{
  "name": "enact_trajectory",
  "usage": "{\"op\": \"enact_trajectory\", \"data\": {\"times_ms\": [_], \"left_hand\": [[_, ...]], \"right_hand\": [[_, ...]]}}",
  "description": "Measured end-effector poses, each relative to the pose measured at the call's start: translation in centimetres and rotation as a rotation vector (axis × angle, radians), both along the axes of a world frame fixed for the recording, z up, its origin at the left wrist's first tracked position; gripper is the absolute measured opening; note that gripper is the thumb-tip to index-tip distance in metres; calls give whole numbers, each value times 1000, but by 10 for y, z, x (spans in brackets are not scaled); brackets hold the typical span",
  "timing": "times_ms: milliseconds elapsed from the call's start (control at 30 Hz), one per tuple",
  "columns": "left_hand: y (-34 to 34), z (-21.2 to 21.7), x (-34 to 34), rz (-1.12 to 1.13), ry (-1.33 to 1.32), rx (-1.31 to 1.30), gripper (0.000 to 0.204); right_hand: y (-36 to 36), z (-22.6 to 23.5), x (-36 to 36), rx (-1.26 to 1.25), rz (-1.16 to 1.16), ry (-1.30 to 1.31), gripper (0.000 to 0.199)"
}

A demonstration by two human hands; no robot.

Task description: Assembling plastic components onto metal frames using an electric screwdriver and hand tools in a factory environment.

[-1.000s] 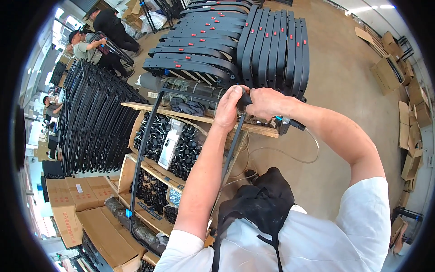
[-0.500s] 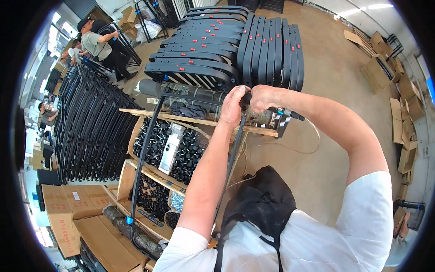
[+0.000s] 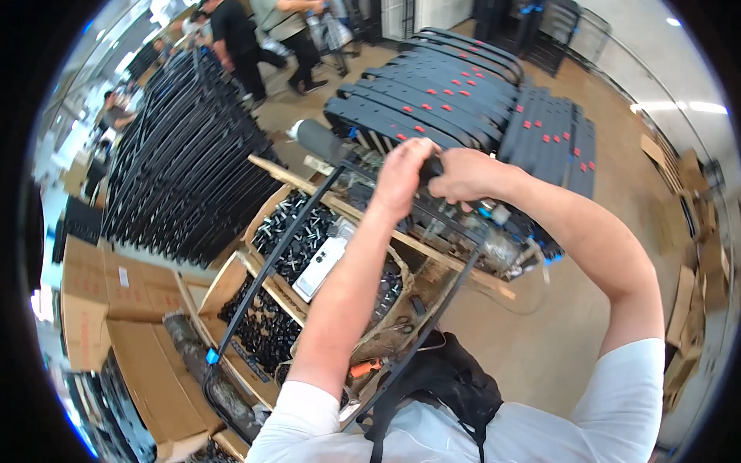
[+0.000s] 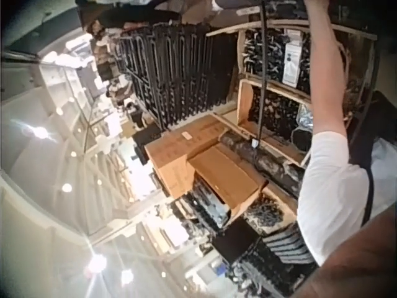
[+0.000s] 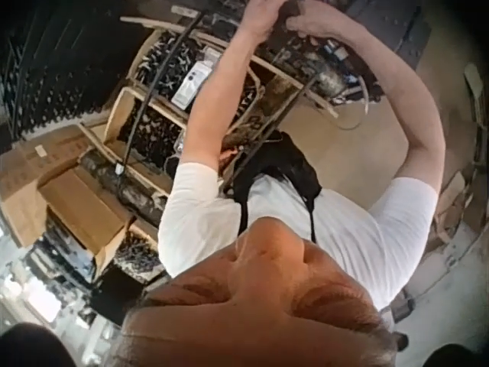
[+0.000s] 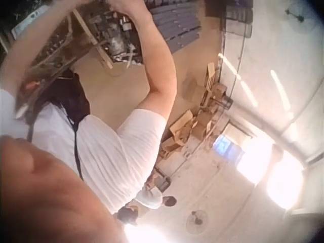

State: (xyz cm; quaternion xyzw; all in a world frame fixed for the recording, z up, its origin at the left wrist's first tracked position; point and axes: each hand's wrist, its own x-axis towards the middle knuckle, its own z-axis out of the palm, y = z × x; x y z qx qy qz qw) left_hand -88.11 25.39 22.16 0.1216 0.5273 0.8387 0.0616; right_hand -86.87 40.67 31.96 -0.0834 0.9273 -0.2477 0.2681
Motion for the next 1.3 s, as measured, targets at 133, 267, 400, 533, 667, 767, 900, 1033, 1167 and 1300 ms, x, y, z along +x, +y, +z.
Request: {"op": "enact_trajectory", "data": {"times_ms": [133,267,400,533,667,767,900,1033,1167,1300], "left_hand": [[-101,-6,-80,218,-55,-88,29],[-162,-16,-127,327,-120,-28,33],[-185,-36,-148,368,-175,-6,37],[-197,-58,-156,403,-210,-3,37],[-199,-67,-159,390,-212,34,35],[-195,-68,-160,404,-186,13,34],[-196,-76,-150,429,-94,20,32],[-199,-81,-150,470,-110,12,31],[-197,-83,-147,500,-124,22,30],[-194,-81,-147,474,-165,102,28]], "right_hand": [[-99,-12,-95,-45,135,37,36],[-166,-26,-154,-29,217,38,28],[-195,-43,-187,6,262,-3,26],[-208,-55,-198,25,335,-24,28],[-212,-62,-204,56,336,-28,28],[-210,-71,-208,49,339,3,33],[-211,-72,-202,58,359,-9,35],[-221,-81,-204,142,376,-19,34],[-224,-88,-202,51,249,-128,26],[-223,-88,-210,-120,303,-162,13]]}}
